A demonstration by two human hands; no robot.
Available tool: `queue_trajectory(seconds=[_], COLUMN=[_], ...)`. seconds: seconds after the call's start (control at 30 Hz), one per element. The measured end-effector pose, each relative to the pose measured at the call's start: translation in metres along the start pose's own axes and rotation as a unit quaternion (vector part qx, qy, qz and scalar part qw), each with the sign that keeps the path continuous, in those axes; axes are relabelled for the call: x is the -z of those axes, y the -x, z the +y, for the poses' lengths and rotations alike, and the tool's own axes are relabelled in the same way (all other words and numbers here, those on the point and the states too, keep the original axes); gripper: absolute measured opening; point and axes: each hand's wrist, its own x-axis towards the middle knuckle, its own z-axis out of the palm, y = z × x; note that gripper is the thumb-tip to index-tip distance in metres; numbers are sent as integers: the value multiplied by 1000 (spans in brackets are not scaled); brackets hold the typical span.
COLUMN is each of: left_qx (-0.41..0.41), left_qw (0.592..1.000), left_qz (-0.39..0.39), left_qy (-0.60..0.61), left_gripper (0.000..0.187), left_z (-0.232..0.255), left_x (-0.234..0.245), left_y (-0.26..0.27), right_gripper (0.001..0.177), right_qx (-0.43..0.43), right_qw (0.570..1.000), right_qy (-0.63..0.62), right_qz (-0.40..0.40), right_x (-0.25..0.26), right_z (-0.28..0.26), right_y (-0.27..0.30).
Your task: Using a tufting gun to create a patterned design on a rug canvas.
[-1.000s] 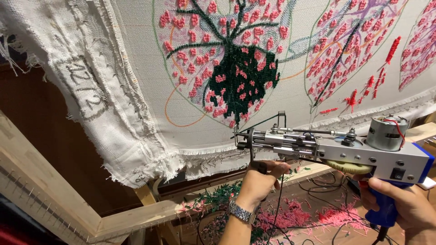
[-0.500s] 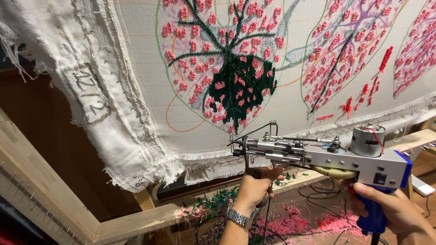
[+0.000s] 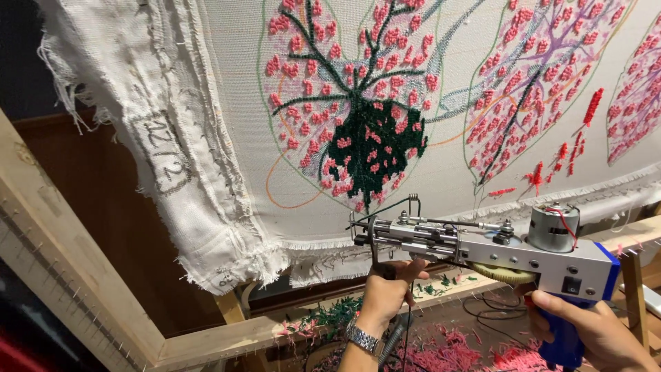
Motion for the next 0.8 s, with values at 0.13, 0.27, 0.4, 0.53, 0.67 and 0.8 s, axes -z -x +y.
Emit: queue_trajectory(seconds=[0.13,0.27,0.4,0.53,0.67,0.8], left_qx=[-24,-14,-21,-20,-50,-59], left_qw=[1000,999,999,999,999,998], left_qz=[-1,-1,-1,-5,-19,-19], left_qy=[-15,-42,-46,-28,2,9], left_gripper=[44,47,49,42,30,27], left_z=[-1,2,2,-5,-7,-7], left_x=[3,6,10,14,18,20], left_y=[0,1,-1,-5,-5,-4], right_gripper=[29,28,27,27,27,28], right_qx=[-16,-20,-27,-12,21,24], right_qw=[1000,999,999,999,998,997], right_qy=[21,48,30,31,32,43], right_qz=[-2,-2,-6,-16,-43,-56], right_x=[7,5,-4,-10,-13,-8], right_z=[4,2,-1,-3,-3,1], right_y=[-8,-8,-3,3,6,0])
